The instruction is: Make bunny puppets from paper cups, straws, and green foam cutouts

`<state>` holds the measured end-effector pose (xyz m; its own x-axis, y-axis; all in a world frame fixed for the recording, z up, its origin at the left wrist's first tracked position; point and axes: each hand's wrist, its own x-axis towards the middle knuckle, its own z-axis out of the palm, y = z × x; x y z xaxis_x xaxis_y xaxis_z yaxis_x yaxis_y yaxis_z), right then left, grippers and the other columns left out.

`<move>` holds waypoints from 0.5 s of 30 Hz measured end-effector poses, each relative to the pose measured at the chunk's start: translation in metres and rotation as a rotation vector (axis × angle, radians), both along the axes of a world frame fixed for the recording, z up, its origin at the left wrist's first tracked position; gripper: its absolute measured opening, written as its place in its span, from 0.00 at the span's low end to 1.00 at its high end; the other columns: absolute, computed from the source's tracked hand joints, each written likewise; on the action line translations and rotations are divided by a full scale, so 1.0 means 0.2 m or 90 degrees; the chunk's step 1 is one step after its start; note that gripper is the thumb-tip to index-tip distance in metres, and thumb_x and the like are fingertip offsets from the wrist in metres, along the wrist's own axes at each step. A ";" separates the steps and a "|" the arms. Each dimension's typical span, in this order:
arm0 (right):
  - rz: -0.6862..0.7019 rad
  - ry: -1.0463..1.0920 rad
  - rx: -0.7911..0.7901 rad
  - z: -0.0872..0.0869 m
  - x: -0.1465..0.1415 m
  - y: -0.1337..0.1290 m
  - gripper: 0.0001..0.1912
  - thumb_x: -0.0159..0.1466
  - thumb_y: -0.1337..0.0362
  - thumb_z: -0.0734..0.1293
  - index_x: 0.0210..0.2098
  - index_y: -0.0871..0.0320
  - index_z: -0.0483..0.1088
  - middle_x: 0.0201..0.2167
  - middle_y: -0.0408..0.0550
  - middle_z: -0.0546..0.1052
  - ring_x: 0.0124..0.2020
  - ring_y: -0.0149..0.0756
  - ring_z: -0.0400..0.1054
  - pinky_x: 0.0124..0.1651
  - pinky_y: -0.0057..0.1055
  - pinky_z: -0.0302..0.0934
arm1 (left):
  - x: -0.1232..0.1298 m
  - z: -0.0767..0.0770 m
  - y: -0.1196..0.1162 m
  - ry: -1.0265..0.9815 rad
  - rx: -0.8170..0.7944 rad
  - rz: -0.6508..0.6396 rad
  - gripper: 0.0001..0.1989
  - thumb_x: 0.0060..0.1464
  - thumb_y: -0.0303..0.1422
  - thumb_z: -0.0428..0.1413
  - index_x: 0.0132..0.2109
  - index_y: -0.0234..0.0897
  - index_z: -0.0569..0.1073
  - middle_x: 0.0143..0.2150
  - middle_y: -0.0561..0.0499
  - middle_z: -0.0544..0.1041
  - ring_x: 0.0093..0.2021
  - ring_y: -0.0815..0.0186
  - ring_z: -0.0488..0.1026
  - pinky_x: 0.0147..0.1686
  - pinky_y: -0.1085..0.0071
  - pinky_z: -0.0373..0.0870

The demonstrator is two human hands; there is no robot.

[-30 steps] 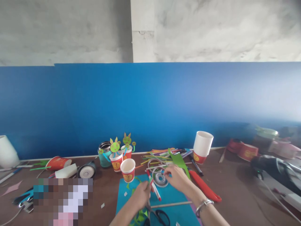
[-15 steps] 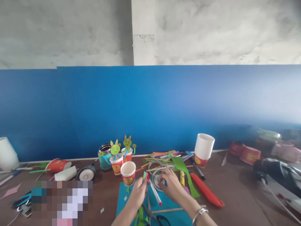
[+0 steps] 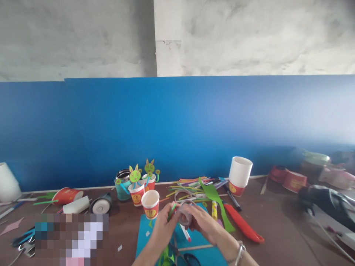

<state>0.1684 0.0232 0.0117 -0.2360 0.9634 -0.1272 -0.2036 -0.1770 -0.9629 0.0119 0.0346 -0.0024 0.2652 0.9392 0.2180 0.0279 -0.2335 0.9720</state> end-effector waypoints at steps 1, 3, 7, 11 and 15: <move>-0.006 0.009 0.005 0.00 -0.01 -0.01 0.15 0.57 0.54 0.65 0.25 0.60 0.72 0.21 0.42 0.72 0.22 0.28 0.63 0.23 0.24 0.50 | 0.01 -0.01 0.00 -0.009 0.002 0.017 0.19 0.53 0.47 0.53 0.41 0.34 0.72 0.30 0.51 0.73 0.34 0.64 0.68 0.36 0.71 0.65; 0.010 0.049 0.006 0.02 -0.02 -0.01 0.13 0.57 0.55 0.66 0.27 0.60 0.73 0.24 0.42 0.72 0.24 0.28 0.63 0.25 0.24 0.52 | 0.02 -0.02 0.00 -0.035 0.001 0.066 0.21 0.51 0.50 0.54 0.38 0.34 0.72 0.31 0.51 0.72 0.34 0.65 0.68 0.35 0.72 0.65; 0.036 0.121 -0.015 0.04 -0.03 -0.03 0.11 0.55 0.59 0.68 0.32 0.61 0.73 0.26 0.44 0.72 0.26 0.28 0.61 0.27 0.24 0.54 | 0.04 -0.03 0.00 -0.114 -0.020 0.086 0.24 0.47 0.54 0.54 0.35 0.35 0.71 0.30 0.51 0.72 0.32 0.67 0.68 0.33 0.73 0.66; 0.008 0.028 0.012 0.05 -0.02 -0.03 0.10 0.55 0.59 0.66 0.28 0.60 0.71 0.24 0.42 0.68 0.25 0.28 0.59 0.25 0.24 0.51 | 0.03 -0.03 0.00 -0.130 -0.024 0.071 0.25 0.47 0.53 0.56 0.41 0.35 0.71 0.35 0.49 0.74 0.37 0.64 0.70 0.39 0.71 0.67; -0.014 -0.105 0.076 0.07 -0.02 -0.03 0.12 0.55 0.58 0.64 0.22 0.59 0.67 0.21 0.40 0.64 0.22 0.28 0.56 0.24 0.26 0.49 | 0.01 -0.03 -0.01 -0.064 -0.020 0.020 0.25 0.49 0.46 0.57 0.49 0.34 0.69 0.39 0.47 0.77 0.40 0.60 0.71 0.42 0.67 0.67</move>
